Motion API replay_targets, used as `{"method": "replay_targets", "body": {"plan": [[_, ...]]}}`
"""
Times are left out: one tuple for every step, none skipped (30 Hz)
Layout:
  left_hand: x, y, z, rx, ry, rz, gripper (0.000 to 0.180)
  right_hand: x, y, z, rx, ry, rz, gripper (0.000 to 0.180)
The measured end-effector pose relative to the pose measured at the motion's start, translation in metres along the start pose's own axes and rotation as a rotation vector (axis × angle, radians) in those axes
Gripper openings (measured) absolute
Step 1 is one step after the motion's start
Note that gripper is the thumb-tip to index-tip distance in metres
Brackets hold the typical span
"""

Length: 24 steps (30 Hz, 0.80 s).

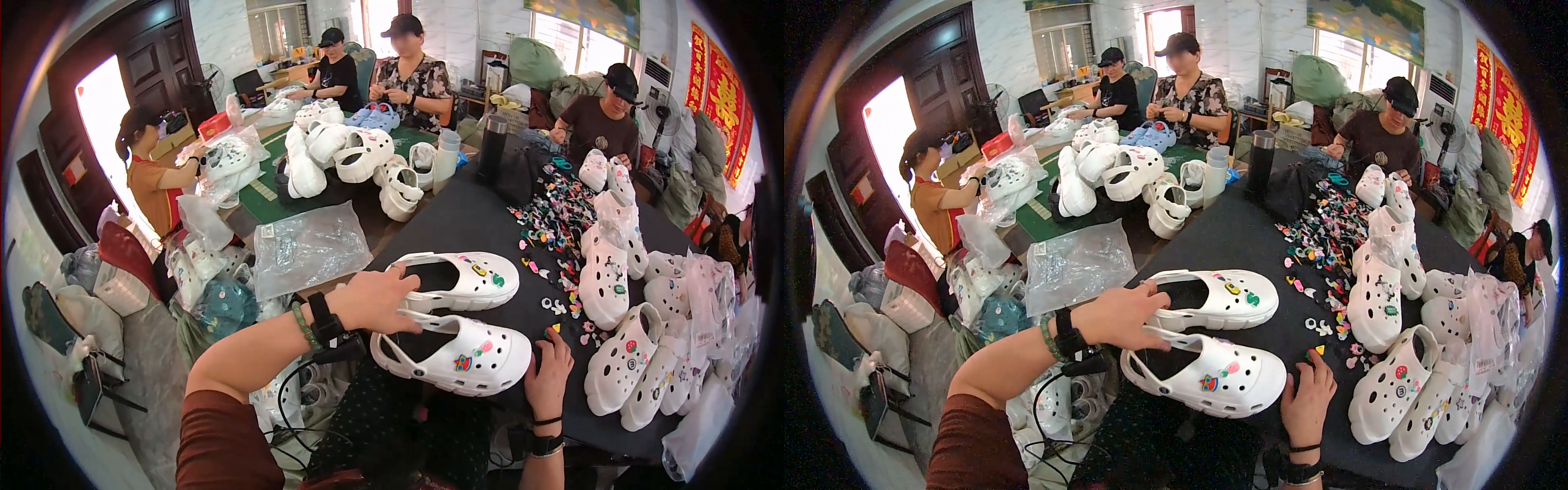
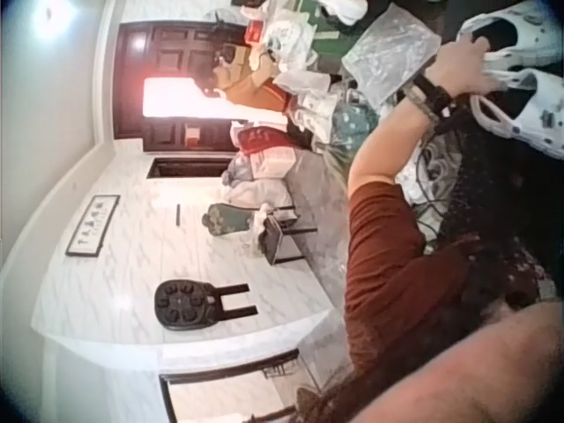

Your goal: Attach decorative charms into the holes of clog-style shoes and pack them into plastic bags.

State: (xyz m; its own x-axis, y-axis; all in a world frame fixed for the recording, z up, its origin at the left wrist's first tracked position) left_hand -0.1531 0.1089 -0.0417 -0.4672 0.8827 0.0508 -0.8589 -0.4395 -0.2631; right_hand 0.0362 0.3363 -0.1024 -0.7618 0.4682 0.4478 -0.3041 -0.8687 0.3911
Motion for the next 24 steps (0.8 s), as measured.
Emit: {"method": "replay_targets", "body": {"plan": [[-0.002,-0.001,-0.001,0.081,0.068,0.024,0.061,-0.001,-0.001,0.0,-0.004,-0.004,0.002,0.03],[-0.004,0.0,-0.004,0.161,0.137,0.046,0.062,-0.001,-0.002,0.0,-0.009,-0.008,0.004,0.03],[-0.004,0.002,-0.005,0.161,0.136,0.053,0.062,0.0,-0.001,-0.001,-0.005,-0.005,0.008,0.03],[-0.001,0.0,-0.006,0.16,0.108,-0.002,0.059,0.0,-0.001,-0.001,-0.007,-0.007,0.013,0.03],[0.001,-0.003,-0.007,0.159,0.08,-0.057,0.056,0.0,0.0,0.0,-0.01,-0.01,0.016,0.03],[0.005,0.0,-0.008,0.16,0.08,-0.057,0.056,0.0,0.0,0.0,-0.009,-0.011,0.015,0.03],[0.009,-0.002,-0.011,0.152,0.108,-0.097,0.052,0.0,0.0,0.001,-0.011,-0.015,0.016,0.03],[0.011,-0.004,-0.015,0.143,0.137,-0.138,0.048,0.0,0.0,0.001,-0.014,-0.018,0.016,0.029],[0.011,-0.012,-0.01,0.15,0.065,-0.206,0.041,0.0,-0.002,0.001,-0.018,-0.021,0.011,0.029],[0.012,-0.013,-0.01,0.149,0.066,-0.213,0.041,0.001,-0.002,-0.001,-0.016,-0.015,0.016,0.029],[0.013,-0.011,-0.015,0.164,0.113,-0.188,0.04,0.001,-0.002,-0.002,-0.014,-0.01,0.021,0.029],[0.013,-0.009,-0.019,0.18,0.161,-0.161,0.038,0.001,-0.003,-0.001,-0.017,-0.012,0.017,0.029],[0.011,-0.01,-0.021,0.179,0.162,-0.167,0.038,0.002,-0.001,-0.001,-0.016,-0.011,0.024,0.029],[0.009,-0.011,-0.019,0.163,0.108,-0.18,0.037,0.001,-0.001,0.0,-0.015,-0.009,0.033,0.029],[0.007,-0.012,-0.014,0.15,0.053,-0.193,0.035,0.002,-0.002,-0.001,-0.016,-0.005,0.026,0.03],[0.005,-0.012,-0.016,0.152,0.053,-0.195,0.035,0.002,-0.001,0.0,-0.015,-0.007,0.025,0.03],[0.004,-0.012,-0.014,0.153,0.028,-0.191,0.035,0.002,-0.001,0.0,-0.016,-0.003,0.017,0.03],[0.001,-0.011,-0.014,0.154,0.002,-0.184,0.034,0.002,-0.001,0.0,-0.016,0.003,0.012,0.03],[-0.002,-0.011,-0.012,0.132,-0.041,-0.186,0.034,0.002,-0.001,0.0,-0.013,0.002,0.013,0.03],[-0.004,-0.01,-0.013,0.134,-0.041,-0.183,0.034,0.001,-0.001,-0.001,-0.016,-0.002,0.014,0.029],[-0.006,-0.008,-0.01,0.125,-0.073,-0.172,0.032,0.001,-0.002,0.0,-0.023,-0.006,0.012,0.029],[-0.007,-0.006,-0.007,0.117,-0.104,-0.159,0.031,0.001,-0.002,0.0,-0.022,-0.005,0.012,0.029],[-0.009,-0.004,-0.005,0.117,-0.103,-0.158,0.031,0.001,-0.002,0.0,-0.029,-0.003,0.009,0.028],[-0.012,0.002,0.0,0.112,-0.127,-0.121,0.029,0.001,-0.001,-0.001,-0.034,-0.001,0.006,0.027]]}}
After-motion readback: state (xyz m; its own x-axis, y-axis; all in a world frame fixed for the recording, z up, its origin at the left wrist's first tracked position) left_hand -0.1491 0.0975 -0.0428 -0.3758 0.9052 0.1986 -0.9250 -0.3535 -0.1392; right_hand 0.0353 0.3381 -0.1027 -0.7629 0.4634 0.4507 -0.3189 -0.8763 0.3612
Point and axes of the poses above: each hand's wrist, its own x-axis towards the middle knuckle, its own z-axis out of the back of the hand, y = z × x, the point moved 10 cm from there along x, towards the middle knuckle, and after that the axes turned 5 degrees about -z, right-handed, at the moved point
